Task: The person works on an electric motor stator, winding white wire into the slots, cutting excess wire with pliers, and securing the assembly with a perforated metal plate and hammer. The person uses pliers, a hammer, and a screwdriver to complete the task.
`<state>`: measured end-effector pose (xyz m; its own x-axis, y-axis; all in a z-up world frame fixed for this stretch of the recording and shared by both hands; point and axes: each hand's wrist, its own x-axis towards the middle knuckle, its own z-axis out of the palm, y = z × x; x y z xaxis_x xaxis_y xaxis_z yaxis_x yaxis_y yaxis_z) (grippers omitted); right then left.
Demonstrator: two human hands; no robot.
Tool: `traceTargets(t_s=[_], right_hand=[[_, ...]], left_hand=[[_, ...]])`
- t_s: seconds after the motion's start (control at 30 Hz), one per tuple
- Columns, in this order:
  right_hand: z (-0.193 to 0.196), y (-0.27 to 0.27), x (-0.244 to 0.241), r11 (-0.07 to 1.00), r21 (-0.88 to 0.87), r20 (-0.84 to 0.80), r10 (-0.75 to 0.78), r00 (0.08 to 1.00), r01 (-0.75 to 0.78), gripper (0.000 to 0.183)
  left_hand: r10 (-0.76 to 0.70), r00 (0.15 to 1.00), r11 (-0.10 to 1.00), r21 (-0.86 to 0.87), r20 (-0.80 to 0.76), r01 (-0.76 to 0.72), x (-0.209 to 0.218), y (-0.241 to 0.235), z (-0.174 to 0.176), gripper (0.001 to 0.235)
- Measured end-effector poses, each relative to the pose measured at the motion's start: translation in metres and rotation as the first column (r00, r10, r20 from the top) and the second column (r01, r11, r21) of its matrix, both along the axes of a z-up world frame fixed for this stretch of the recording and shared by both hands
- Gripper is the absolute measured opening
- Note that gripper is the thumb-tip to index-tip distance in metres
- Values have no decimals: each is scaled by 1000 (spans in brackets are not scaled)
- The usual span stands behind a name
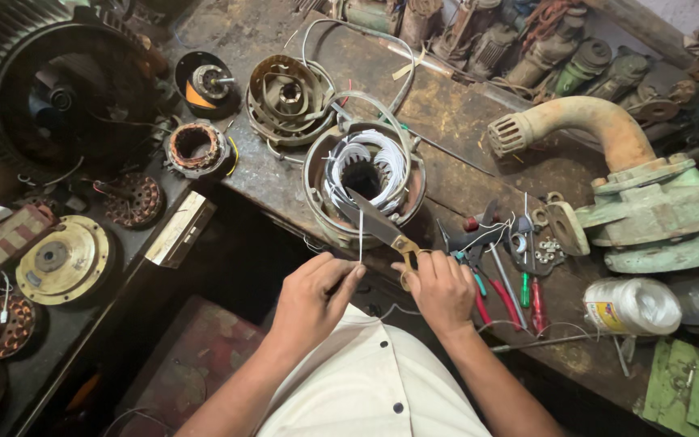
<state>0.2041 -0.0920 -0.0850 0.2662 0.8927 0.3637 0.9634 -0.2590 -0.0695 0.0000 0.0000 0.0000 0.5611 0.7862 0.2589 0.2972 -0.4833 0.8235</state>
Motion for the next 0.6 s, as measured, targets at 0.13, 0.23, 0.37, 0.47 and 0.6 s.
traceTargets(t_s=[0.13,0.23,0.37,0.47,0.6], right_hand=[[-4,-5,1,992,92,-125,98,987,-86,35],[-9,-27,13,994,107,-292,60,954,-30,30],[-26,-73,56,960,-66,-395,-274,877,271,17],[-56,-90,105,852,-322,-268,-500,824,413,38],[-90,-86,157,759,-485,-92,-539,838,435,37]], left_hand=[[34,999,998,-44,18,-34,-3,-1,-6,12],[96,995,989,-116,7,-95,-8,0,-16,24],[122,990,965,-226,-64,-134,-17,5,-37,38],[10,996,916,-399,-89,-45,-11,2,-50,21],[-79,995,931,-352,65,97,11,-10,-51,26]])
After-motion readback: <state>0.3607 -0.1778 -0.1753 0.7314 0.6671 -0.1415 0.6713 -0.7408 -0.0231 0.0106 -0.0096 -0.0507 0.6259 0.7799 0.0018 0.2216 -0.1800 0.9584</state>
